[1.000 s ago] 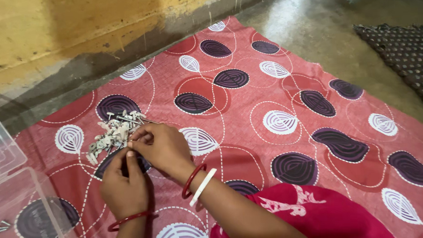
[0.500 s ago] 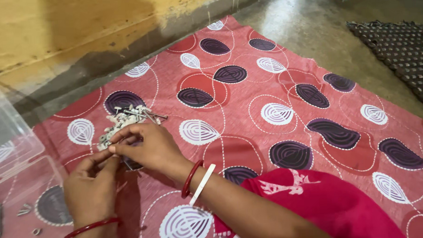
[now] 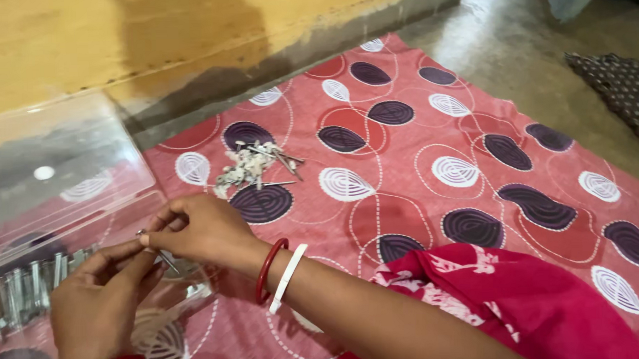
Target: The person picks up small metal washers from a pile by hand, slides them onto long metal bolts, and places the finished assemblies into a transparent plastic storage case.
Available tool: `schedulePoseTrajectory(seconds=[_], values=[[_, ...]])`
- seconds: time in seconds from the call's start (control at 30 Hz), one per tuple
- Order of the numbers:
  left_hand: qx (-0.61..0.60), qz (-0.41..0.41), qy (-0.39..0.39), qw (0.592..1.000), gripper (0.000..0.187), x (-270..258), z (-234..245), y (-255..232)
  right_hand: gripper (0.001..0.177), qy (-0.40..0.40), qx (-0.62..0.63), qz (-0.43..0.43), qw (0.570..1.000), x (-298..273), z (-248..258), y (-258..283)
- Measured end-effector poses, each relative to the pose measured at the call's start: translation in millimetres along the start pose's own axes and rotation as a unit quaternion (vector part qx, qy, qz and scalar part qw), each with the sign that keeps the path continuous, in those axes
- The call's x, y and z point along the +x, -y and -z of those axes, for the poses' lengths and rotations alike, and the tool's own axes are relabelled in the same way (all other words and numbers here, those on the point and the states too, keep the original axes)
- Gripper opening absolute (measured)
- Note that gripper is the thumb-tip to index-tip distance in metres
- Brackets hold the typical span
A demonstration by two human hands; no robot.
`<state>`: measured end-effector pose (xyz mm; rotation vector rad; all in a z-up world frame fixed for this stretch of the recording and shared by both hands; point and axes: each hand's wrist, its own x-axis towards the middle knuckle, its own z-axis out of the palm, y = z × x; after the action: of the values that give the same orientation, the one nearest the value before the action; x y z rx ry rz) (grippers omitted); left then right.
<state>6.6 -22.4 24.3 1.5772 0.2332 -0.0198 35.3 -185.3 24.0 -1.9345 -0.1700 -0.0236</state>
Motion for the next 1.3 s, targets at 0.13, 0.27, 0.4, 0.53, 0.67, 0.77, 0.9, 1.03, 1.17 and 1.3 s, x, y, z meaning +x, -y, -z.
schedulePoseTrajectory(seconds=[0.13,0.27,0.4,0.53,0.67,0.77,0.9,1.03,1.17,1.3], values=[[-0.033,0.029,-0.024,0.999,0.025,2,33,7,0.03,0.06,0.083,-0.059,0.993,2,-29,13],[-0.028,0.033,-0.03,0.999,0.026,4,58,9,0.025,0.085,0.082,-0.127,0.985,9,-55,25],[0.027,0.01,-0.039,0.999,0.025,7,79,5,0.024,0.09,0.102,-0.124,0.983,16,-78,24],[0.041,-0.012,-0.063,0.997,0.023,10,90,8,0.022,0.108,0.157,-0.121,0.974,27,-103,22],[0.139,-0.026,-0.108,0.984,0.022,6,103,1,0.024,0.126,0.164,-0.2,0.958,30,-121,27],[0.14,0.0,-0.127,0.982,0.022,8,111,-2,0.026,0.123,0.17,-0.192,0.959,37,-141,25],[0.075,-0.005,-0.134,0.988,0.028,22,128,12,0.023,0.072,0.158,-0.171,0.97,50,-164,23],[0.015,-0.024,-0.129,0.991,0.03,48,144,39,0.022,0.03,0.145,-0.184,0.972,56,-174,30],[-0.007,-0.001,-0.113,0.994,0.039,58,149,41,0.027,0.021,-0.038,-0.16,0.986,67,-180,43],[0.094,-0.021,-0.103,0.99,0.05,50,145,36,0.024,0.004,-0.105,-0.14,0.985,71,-188,47]])
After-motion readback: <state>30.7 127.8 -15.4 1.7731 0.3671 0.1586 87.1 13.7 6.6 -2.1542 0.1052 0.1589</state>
